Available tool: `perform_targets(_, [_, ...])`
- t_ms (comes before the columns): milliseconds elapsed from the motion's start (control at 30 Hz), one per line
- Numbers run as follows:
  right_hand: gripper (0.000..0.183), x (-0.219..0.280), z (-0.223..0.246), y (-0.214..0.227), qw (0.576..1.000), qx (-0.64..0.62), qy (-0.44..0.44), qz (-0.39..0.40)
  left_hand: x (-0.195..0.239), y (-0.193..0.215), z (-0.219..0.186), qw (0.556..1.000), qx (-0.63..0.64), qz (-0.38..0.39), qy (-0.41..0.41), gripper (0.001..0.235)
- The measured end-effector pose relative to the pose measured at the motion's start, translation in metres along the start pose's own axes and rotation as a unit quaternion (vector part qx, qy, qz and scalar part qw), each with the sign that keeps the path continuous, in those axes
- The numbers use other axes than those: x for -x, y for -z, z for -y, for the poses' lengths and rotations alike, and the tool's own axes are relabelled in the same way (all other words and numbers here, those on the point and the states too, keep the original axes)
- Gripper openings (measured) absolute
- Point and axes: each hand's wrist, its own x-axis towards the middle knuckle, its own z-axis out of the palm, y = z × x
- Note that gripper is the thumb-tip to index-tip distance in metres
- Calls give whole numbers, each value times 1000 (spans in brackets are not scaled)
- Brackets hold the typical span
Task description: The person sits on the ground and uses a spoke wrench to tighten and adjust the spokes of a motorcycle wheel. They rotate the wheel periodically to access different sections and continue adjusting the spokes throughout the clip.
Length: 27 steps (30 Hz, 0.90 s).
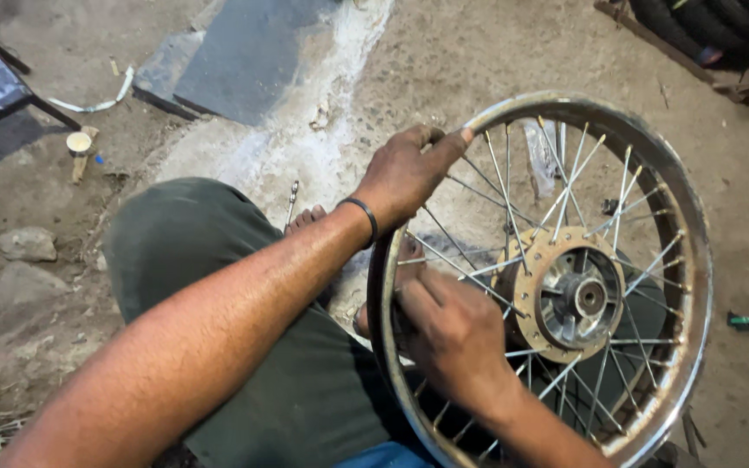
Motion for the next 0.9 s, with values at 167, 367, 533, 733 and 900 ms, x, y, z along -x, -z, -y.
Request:
perform_targets(167, [38,2,-4,-2,1000,-5,3,-4,-1,2,-4,1000,3,14,22,65])
perform_targets(367, [40,2,-1,-1,1000,-15,1,-7,-2,0,0,1000,7,-1,-31,67])
perform_targets(533, [38,3,-2,3,1000,-18,-19,6,2,-3,4,1000,11,11,0,63])
perform_targets(733, [44,7,-12,-8,1000,8,-16,16,7,5,-9,1000,10,16,17,63])
perform_targets(900, [45,44,-71,31,984,-96,-142,-55,8,9,-8,999,36,23,19,61])
